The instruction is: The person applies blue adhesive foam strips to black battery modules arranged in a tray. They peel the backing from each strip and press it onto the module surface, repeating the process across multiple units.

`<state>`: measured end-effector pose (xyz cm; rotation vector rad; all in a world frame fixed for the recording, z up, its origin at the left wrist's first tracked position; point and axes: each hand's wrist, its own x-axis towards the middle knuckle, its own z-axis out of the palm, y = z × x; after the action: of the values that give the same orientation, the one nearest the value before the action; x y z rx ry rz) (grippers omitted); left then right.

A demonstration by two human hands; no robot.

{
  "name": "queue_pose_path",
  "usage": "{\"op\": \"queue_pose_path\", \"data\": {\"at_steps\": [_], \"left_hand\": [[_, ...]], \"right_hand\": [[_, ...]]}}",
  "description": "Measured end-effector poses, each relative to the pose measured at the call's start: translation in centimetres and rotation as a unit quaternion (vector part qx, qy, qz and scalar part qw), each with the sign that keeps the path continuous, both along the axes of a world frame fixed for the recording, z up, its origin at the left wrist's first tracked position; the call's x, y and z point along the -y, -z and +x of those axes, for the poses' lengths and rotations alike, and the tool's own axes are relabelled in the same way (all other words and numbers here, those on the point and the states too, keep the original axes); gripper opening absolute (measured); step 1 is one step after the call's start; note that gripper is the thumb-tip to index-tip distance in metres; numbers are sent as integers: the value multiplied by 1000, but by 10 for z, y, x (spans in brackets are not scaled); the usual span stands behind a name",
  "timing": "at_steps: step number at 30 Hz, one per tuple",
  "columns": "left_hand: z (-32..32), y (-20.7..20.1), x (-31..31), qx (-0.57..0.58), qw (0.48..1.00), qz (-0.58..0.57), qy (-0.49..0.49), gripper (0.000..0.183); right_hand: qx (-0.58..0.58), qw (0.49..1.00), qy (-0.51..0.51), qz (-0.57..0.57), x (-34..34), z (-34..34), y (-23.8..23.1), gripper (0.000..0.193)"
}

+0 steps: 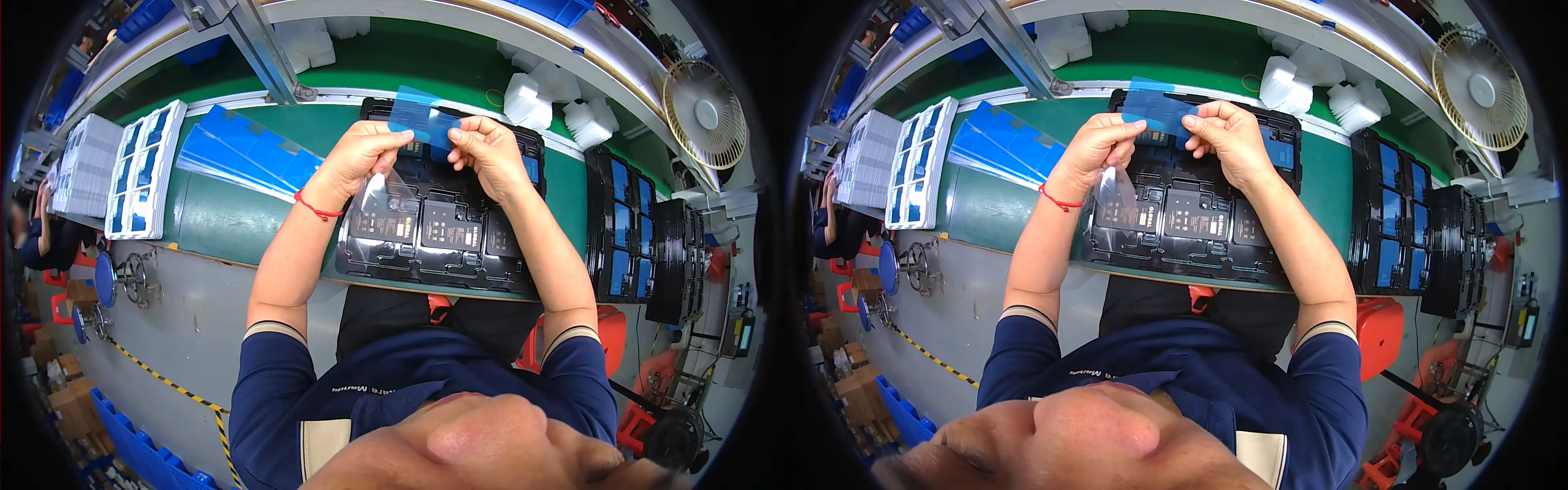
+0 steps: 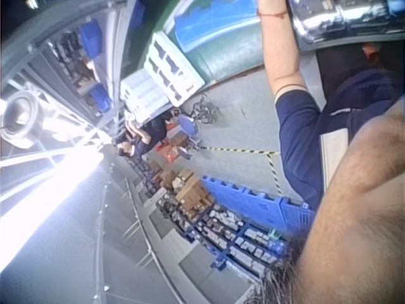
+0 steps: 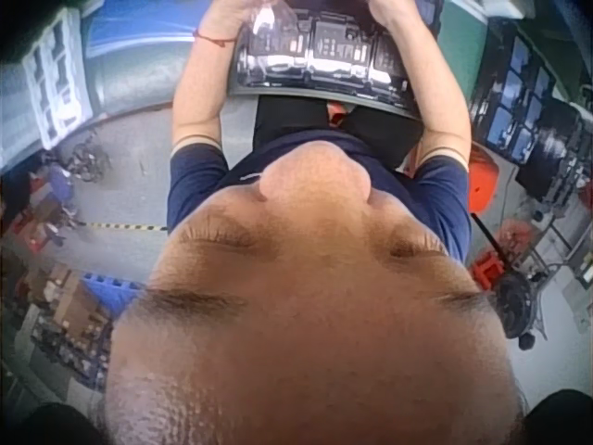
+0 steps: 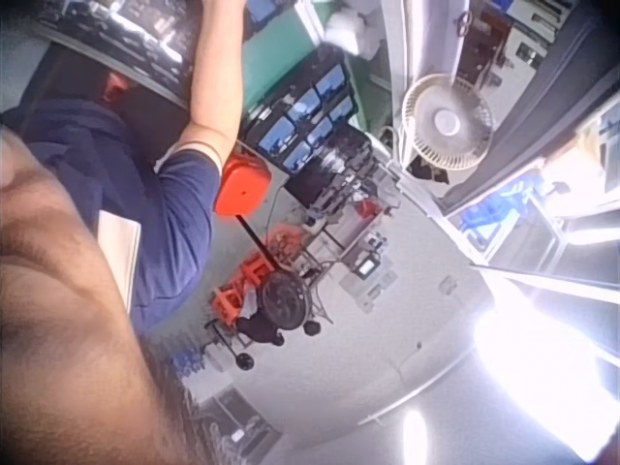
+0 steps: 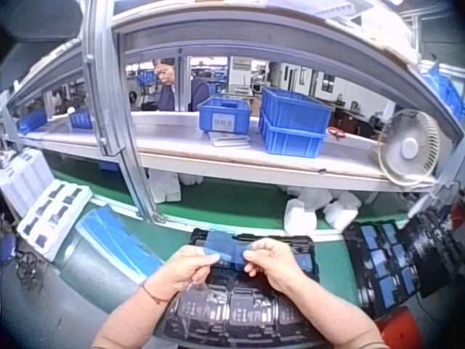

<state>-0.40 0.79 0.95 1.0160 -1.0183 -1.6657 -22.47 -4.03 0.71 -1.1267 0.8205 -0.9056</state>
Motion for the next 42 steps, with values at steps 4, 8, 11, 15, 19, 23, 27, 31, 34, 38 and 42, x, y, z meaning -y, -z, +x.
{"op": "queue_pose_path", "data": {"at_steps": [4, 8, 11, 15, 19, 23, 27, 31, 34, 38, 42], "left_hand": [[10, -4, 1, 107, 994, -27, -27, 21], [47, -15, -1, 269, 955, -51, -116, 32], [70, -12, -1, 339, 929, -52, -141, 41], [76, -7, -1, 366, 924, -59, -90, 55], [70, -6, 0, 403, 911, -73, -47, 60], [69, -2, 2, 425, 901, -81, -40, 59], [65, -3, 1, 432, 898, -76, -43, 59], [65, -1, 2, 436, 896, -74, -45, 60], [64, -1, 2, 434, 897, -70, -45, 60], [63, -2, 1, 440, 894, -70, -45, 60], [59, -6, 0, 437, 896, -61, -49, 60]], "right_hand": [[-50, 998, 33, -20, 2, 5, -9, 14], [-158, 987, 40, -17, 11, 11, -12, 16], [-212, 976, 27, -30, 15, 22, -3, 15], [-201, 979, 11, -16, 20, 41, 8, 15], [-215, 977, 6, -2, 20, 50, 13, 15], [-213, 977, 12, 8, 20, 50, 15, 16], [-210, 978, 13, 14, 18, 52, 12, 15], [-207, 978, 8, 12, 19, 52, 13, 15], [-207, 978, 9, 14, 20, 52, 14, 14], [-211, 977, 3, 16, 19, 52, 13, 15], [-229, 973, -3, 7, 19, 53, 13, 15]]}}
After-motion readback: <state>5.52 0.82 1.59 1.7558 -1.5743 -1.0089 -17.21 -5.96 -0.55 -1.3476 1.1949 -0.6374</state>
